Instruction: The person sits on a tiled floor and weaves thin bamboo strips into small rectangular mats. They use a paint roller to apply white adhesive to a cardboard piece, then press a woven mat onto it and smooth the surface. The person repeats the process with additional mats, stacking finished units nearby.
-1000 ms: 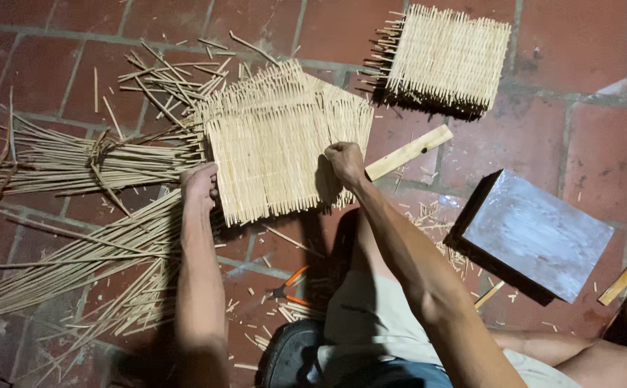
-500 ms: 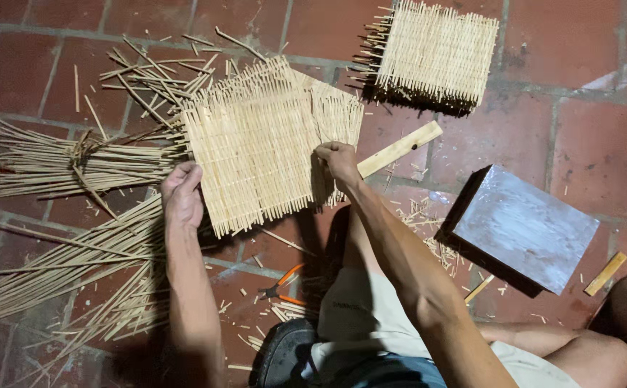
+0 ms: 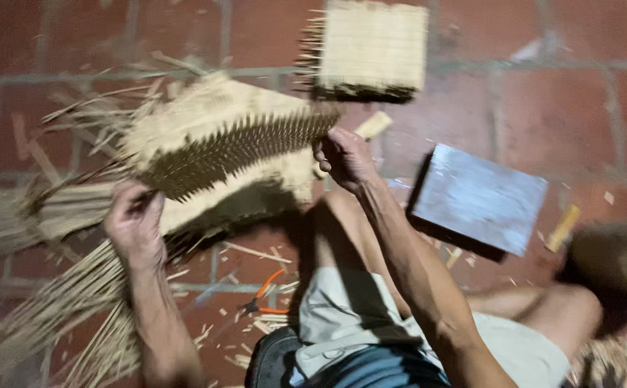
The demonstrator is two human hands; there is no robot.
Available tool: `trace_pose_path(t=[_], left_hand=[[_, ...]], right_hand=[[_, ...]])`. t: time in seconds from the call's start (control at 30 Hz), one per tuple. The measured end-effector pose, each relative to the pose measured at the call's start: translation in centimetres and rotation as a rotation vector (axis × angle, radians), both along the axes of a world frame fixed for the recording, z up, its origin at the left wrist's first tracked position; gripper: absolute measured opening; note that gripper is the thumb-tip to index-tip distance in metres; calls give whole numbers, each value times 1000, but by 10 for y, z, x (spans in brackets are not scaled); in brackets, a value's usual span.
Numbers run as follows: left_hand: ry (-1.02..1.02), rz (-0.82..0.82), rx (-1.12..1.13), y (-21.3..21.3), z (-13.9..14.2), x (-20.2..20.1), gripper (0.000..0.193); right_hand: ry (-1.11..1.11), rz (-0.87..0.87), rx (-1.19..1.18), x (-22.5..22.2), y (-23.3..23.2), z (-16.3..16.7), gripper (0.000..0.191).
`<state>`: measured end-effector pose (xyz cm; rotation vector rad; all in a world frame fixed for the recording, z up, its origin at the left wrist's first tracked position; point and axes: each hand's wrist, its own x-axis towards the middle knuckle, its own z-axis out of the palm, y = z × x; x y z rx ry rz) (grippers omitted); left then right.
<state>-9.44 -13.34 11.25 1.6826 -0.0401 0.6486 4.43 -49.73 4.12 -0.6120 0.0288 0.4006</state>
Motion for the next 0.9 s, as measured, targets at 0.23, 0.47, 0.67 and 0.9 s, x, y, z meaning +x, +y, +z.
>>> trace_pose_path(t=[0.23,0.47,0.67,0.9], left_hand=[[294,-369,-483,-122,-58,39,21],[680,-486,-350,-353,-156,67,43],[990,-528,-370,-434,-200,48,44],[968,-575,-491,-482,-239,36,35]], right_hand=[[-67,-249,-389,-67,-191,-22,36],[198,-569,-702,-190,-389,-106,22],[259,-686,-838,-255,-435,-160,25],[201,-629,-1082,-265,-476,-201,32]])
